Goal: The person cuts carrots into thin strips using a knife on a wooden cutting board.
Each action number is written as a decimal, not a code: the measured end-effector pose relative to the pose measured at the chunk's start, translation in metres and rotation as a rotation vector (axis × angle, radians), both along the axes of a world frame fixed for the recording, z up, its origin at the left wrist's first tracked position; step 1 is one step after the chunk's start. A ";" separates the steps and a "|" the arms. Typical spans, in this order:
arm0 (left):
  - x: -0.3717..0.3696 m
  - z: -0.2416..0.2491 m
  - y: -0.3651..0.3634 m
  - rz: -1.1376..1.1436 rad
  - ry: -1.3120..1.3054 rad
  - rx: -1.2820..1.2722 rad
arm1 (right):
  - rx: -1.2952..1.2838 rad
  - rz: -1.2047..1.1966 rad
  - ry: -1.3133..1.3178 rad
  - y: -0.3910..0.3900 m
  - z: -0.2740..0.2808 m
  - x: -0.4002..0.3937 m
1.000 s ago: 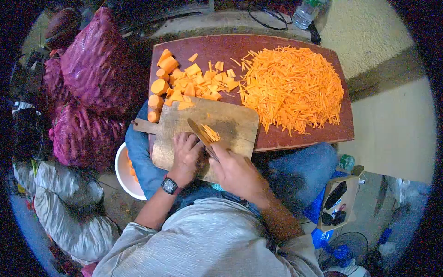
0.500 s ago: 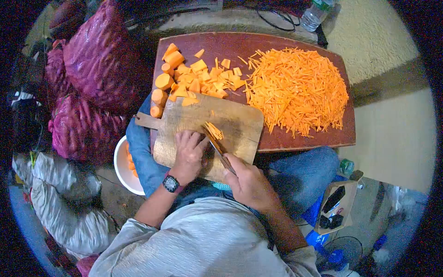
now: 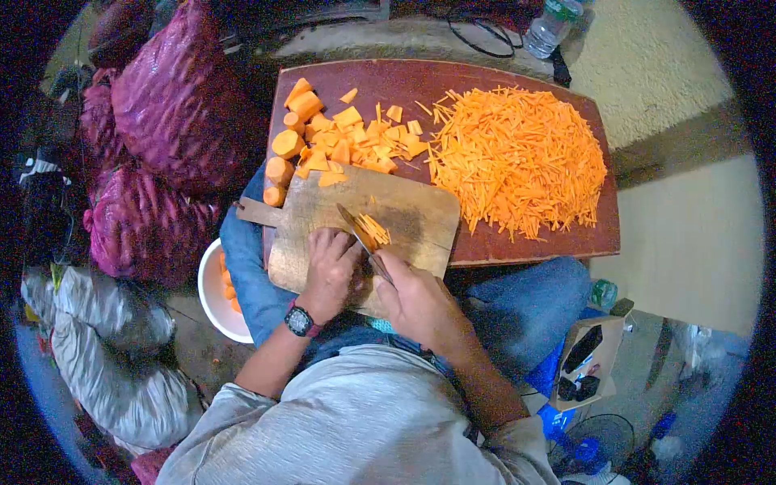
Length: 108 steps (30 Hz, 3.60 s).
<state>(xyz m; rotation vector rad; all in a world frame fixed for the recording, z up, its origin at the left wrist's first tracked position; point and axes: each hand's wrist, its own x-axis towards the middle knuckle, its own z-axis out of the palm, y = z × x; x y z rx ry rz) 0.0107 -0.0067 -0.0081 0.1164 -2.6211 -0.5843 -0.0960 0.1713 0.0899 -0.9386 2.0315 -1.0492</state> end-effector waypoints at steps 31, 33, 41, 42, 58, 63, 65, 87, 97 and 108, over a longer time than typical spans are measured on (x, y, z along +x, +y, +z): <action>-0.009 0.002 -0.003 0.116 0.172 0.143 | -0.106 -0.464 0.041 0.079 -0.015 -0.106; -0.009 0.001 -0.003 0.104 0.142 0.113 | -0.135 -0.477 0.004 0.076 0.000 -0.100; -0.014 0.003 -0.007 0.085 0.068 0.083 | -0.098 -0.184 -0.017 0.061 -0.014 -0.097; -0.015 0.006 -0.007 0.081 0.039 0.120 | -0.141 -0.209 -0.072 0.061 -0.015 -0.096; -0.173 0.013 -0.122 0.142 -0.062 -0.319 | -0.233 -0.186 -0.325 0.079 -0.042 -0.110; -0.196 -0.006 -0.166 0.195 -0.362 -0.332 | -0.257 -0.150 -0.298 0.079 -0.043 -0.114; -0.201 -0.021 -0.181 0.167 -0.357 -0.306 | -0.240 -0.152 -0.293 0.078 -0.041 -0.114; -0.022 0.022 0.012 0.144 -0.138 -0.096 | -0.141 -0.090 -0.258 0.071 -0.018 -0.070; -0.013 0.018 -0.001 -0.052 -0.046 0.056 | -0.126 -0.008 -0.066 0.042 -0.013 -0.020; -0.009 0.008 0.000 -0.129 -0.088 -0.005 | -0.002 0.030 0.138 0.061 0.000 -0.001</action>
